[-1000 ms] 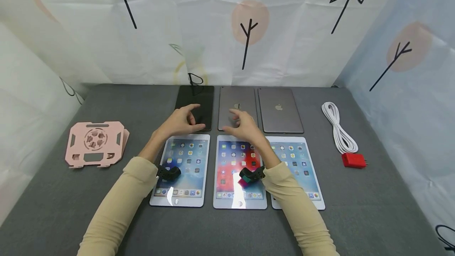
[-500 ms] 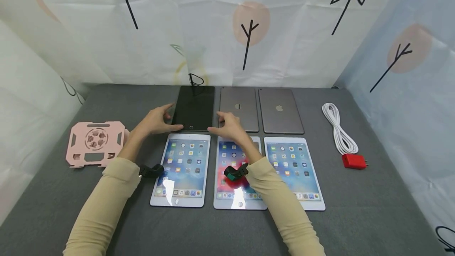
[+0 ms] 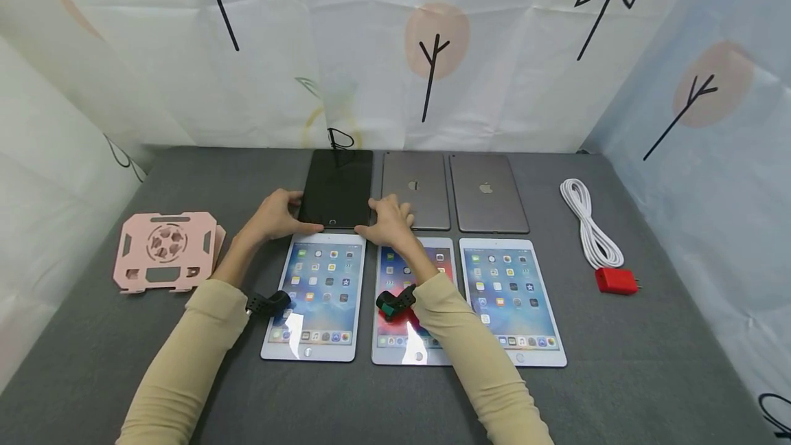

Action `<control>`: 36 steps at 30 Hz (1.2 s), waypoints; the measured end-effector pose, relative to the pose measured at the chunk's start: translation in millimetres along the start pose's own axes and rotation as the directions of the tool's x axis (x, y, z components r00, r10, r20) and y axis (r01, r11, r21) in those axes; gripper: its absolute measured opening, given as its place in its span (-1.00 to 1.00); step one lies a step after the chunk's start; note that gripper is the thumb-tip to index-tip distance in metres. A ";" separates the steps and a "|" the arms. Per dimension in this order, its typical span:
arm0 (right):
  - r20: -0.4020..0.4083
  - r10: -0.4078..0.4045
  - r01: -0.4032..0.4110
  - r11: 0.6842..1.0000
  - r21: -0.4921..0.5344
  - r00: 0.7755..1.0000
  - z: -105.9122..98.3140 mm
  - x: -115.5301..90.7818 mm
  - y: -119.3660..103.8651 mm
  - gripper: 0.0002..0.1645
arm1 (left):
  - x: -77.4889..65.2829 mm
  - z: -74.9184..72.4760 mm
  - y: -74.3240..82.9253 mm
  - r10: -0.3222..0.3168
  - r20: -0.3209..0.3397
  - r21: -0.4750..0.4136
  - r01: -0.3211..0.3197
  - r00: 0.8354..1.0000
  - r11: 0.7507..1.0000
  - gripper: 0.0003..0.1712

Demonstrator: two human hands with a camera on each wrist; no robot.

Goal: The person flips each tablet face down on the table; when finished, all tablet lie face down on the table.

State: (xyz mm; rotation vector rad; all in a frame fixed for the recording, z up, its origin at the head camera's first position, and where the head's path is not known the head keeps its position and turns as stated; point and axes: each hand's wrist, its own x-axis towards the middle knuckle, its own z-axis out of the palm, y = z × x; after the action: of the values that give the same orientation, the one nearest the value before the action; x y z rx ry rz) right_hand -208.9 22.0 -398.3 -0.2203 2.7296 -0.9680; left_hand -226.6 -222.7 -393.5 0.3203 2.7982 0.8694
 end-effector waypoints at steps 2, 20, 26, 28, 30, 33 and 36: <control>-0.006 -0.006 0.006 1.000 0.024 1.000 0.9 0.5 0.4 -0.14 | 1.2 1.9 -2.8 0.003 -0.012 -0.048 -0.004 1.000 0.999 0.04; 0.040 0.058 -0.068 0.942 0.328 0.997 -2.7 1.8 8.8 -0.10 | -5.7 -0.2 -12.2 -0.163 0.072 -0.425 0.178 0.984 0.888 0.09; 0.064 0.042 -0.070 0.849 0.523 0.997 -9.1 1.7 12.1 -0.07 | -6.6 2.1 -10.1 -0.133 0.077 -0.469 0.153 0.988 0.870 0.09; 0.070 0.018 -0.054 0.825 0.563 0.997 -11.1 1.6 13.2 -0.06 | -7.5 2.9 -8.6 -0.135 0.082 -0.472 0.158 0.987 0.867 0.09; 0.077 0.001 -0.046 0.807 0.589 0.997 -12.2 1.3 14.9 -0.06 | -8.3 3.3 -7.3 -0.141 0.084 -0.470 0.163 0.987 0.867 0.10; 0.073 -0.011 -0.035 0.797 0.603 0.997 -13.2 0.4 17.3 -0.09 | -8.6 3.5 -5.3 -0.135 0.093 -0.470 0.163 0.986 0.867 0.14; 0.059 -0.012 -0.027 0.793 0.608 0.998 -13.5 -0.4 18.8 -0.11 | -8.6 4.0 -3.5 -0.125 0.107 -0.482 0.161 0.986 0.861 0.16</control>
State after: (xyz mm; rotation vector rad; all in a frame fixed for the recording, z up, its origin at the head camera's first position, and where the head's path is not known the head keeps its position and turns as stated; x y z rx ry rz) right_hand -213.4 44.6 -399.9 -0.1125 2.2036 -1.7389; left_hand -217.9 -225.7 -397.7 0.0576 2.3810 1.4463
